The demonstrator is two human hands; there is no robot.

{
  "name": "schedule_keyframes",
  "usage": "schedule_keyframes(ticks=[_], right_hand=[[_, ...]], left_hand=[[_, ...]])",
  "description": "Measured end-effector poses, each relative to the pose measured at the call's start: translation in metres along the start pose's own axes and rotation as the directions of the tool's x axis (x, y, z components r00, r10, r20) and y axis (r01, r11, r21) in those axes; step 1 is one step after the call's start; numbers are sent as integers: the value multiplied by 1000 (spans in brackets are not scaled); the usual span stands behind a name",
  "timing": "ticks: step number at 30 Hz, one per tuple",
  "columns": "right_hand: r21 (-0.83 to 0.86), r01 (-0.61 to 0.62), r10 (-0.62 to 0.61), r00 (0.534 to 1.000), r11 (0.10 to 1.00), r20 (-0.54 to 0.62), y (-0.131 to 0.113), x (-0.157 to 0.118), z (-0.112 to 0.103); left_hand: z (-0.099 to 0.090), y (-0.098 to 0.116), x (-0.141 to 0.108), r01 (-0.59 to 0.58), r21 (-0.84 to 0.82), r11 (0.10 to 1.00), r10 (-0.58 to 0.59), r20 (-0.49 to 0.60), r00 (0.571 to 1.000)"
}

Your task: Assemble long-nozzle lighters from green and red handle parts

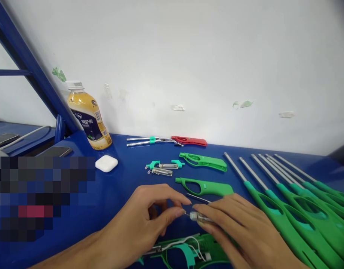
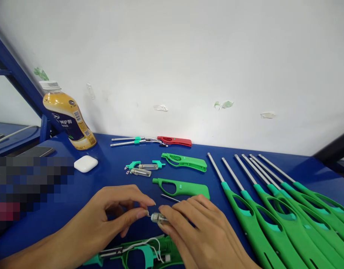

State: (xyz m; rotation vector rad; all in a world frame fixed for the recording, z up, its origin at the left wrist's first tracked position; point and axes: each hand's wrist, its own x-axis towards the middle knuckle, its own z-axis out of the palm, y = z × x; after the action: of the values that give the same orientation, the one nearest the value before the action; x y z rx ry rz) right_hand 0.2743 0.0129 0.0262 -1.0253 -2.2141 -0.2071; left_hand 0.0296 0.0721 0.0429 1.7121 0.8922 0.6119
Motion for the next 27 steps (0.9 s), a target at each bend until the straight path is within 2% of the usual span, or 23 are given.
schedule_keyframes(ticks=[12, 27], right_hand=[[23, 31, -30, 999, 999, -11, -2, 5, 1], [-39, 53, -53, 999, 998, -2, -1, 8, -3]], left_hand=[[8, -5, -5, 112, -262, 958, -95, 76, 993], [9, -5, -8, 140, -311, 940, -121, 79, 989]])
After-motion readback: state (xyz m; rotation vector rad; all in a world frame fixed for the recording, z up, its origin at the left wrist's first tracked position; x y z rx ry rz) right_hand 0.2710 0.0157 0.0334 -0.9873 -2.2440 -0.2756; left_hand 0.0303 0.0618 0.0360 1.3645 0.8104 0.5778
